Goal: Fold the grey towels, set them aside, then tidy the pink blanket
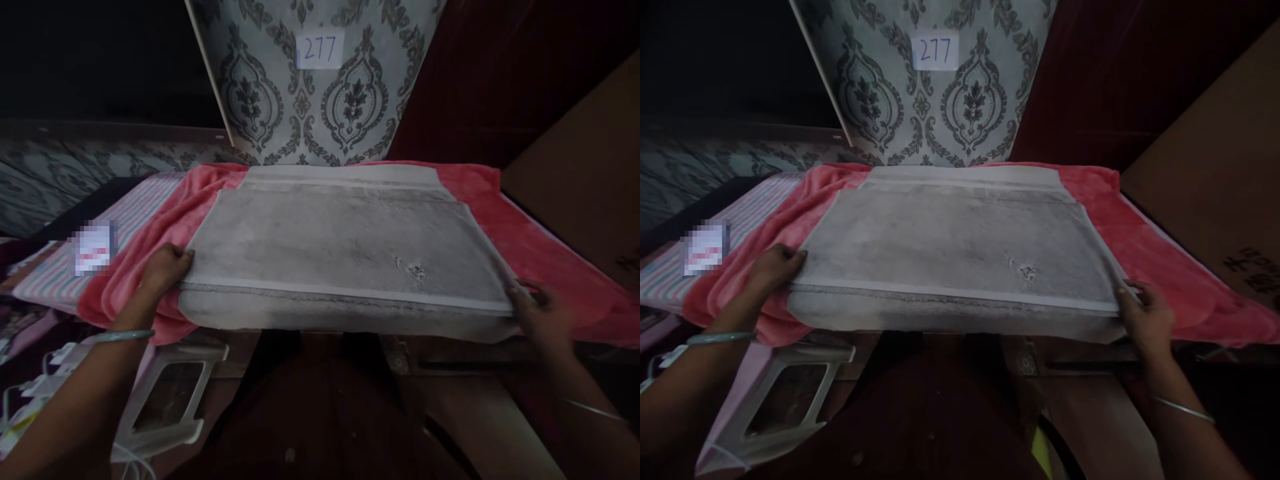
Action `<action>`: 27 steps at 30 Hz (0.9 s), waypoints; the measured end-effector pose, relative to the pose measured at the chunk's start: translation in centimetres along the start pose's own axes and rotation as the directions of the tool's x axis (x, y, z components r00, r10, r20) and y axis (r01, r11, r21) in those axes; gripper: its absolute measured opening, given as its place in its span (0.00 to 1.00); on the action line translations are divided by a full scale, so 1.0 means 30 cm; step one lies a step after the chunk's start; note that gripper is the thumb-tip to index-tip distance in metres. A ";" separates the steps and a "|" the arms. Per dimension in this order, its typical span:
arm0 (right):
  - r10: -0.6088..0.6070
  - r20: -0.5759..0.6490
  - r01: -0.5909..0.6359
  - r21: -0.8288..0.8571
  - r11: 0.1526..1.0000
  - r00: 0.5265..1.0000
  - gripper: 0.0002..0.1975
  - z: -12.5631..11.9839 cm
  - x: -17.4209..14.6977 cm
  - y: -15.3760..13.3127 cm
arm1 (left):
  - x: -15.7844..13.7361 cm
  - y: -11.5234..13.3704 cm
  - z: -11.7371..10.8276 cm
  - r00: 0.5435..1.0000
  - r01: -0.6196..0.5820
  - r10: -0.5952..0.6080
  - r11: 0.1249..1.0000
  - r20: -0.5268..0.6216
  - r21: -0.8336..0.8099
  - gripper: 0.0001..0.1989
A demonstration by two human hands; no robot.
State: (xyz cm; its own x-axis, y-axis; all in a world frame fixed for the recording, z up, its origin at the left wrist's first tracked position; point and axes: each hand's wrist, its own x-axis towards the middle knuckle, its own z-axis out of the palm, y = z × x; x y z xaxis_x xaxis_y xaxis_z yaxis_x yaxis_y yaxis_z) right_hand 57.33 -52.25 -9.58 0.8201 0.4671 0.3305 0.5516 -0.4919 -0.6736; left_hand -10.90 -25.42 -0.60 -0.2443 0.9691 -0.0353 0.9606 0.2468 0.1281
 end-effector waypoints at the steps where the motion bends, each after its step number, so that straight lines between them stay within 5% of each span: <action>1: 0.071 0.040 -0.073 0.049 0.996 0.997 0.19 -0.014 -0.010 -0.030 | 0.004 0.000 -0.003 1.000 0.004 -0.004 1.000 0.007 -0.020 0.19; 4: 0.226 0.141 -0.243 0.117 0.963 0.964 0.11 -0.055 -0.030 -0.121 | 0.010 0.001 -0.014 0.997 -0.018 0.019 0.999 0.068 -0.028 0.18; 12: 0.351 0.174 -0.371 0.095 0.924 0.920 0.07 -0.085 -0.043 -0.220 | 0.013 -0.043 -0.049 0.997 0.037 -0.029 0.992 0.071 -0.118 0.17; 21: 0.377 0.186 -0.389 0.031 0.921 0.907 0.09 -0.087 -0.049 -0.245 | 0.039 -0.035 -0.011 0.995 -0.083 0.077 0.989 0.058 0.120 0.13; 27: 0.288 0.143 -0.285 -0.039 0.958 0.947 0.05 -0.040 -0.031 -0.155 | 0.050 -0.055 0.022 0.997 -0.056 0.054 0.998 -0.047 -0.042 0.12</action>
State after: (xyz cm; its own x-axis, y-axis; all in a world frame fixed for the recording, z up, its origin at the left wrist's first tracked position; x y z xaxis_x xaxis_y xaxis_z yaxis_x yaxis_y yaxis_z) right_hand 54.20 -51.27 -5.96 0.9135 0.4062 0.0242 0.3003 -0.6328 -0.7137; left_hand -12.78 -24.36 -1.51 -0.1983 0.9800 0.0179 0.9662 0.1924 0.1713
